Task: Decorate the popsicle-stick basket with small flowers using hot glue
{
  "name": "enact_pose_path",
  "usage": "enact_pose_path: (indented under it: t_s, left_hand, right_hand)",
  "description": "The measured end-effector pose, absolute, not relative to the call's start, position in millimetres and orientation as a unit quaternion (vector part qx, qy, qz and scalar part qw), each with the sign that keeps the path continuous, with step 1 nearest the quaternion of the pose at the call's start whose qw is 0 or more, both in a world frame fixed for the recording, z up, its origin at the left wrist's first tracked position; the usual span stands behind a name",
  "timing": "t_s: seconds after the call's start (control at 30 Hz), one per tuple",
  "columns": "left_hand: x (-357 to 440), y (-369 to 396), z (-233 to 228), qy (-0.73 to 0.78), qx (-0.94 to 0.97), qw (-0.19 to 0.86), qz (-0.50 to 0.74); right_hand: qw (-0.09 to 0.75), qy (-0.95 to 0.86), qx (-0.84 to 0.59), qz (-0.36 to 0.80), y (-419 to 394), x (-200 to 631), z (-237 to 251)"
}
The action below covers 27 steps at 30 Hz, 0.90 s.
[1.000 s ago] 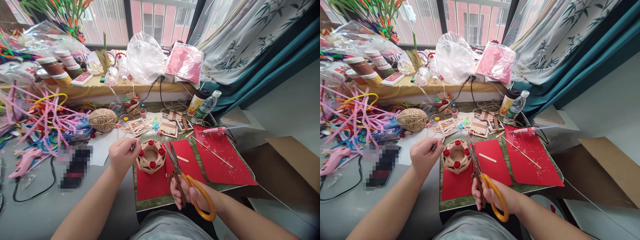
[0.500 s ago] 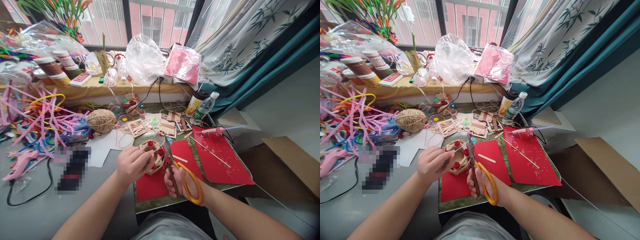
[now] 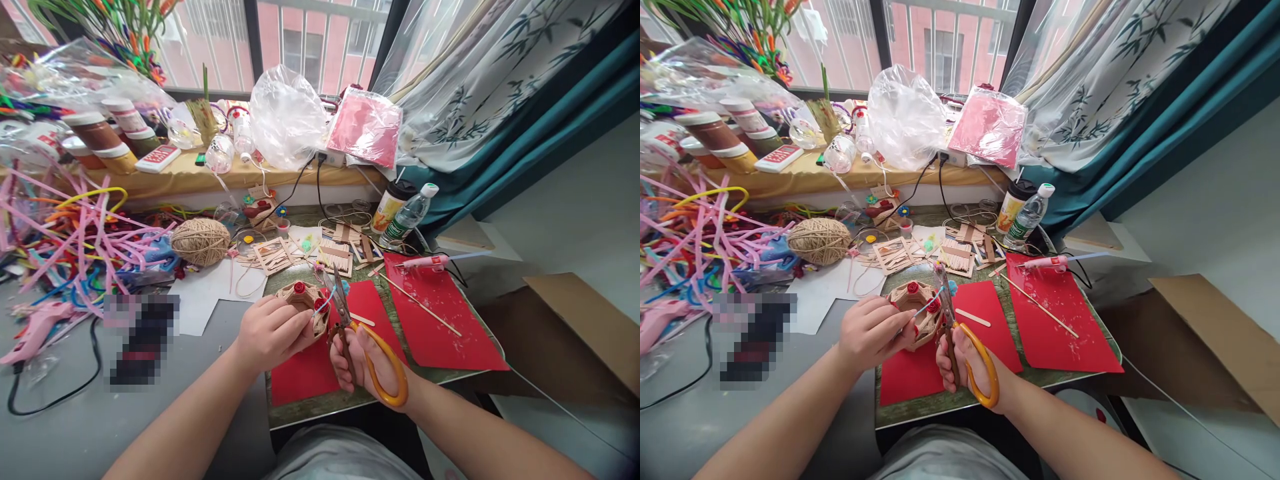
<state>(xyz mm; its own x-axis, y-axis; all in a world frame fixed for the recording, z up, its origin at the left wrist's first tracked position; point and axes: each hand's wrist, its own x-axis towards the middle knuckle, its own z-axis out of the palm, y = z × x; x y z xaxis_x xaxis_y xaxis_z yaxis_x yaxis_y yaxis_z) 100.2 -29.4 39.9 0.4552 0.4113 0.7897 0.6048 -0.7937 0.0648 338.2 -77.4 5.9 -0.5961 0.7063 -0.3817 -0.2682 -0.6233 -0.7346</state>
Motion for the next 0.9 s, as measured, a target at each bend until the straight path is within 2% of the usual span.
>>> enact_pose_path:
  t_s: [0.57, 0.9]
  left_hand:
    - [96, -19, 30, -0.337, -0.84, 0.057, -0.422]
    - [97, -21, 30, -0.319, -0.856, 0.073, -0.399]
  right_hand:
    - [0.315, -0.311, -0.349, 0.826, -76, 339, -10]
    - [0.322, -0.285, -0.361, 0.827, -76, 338, -17]
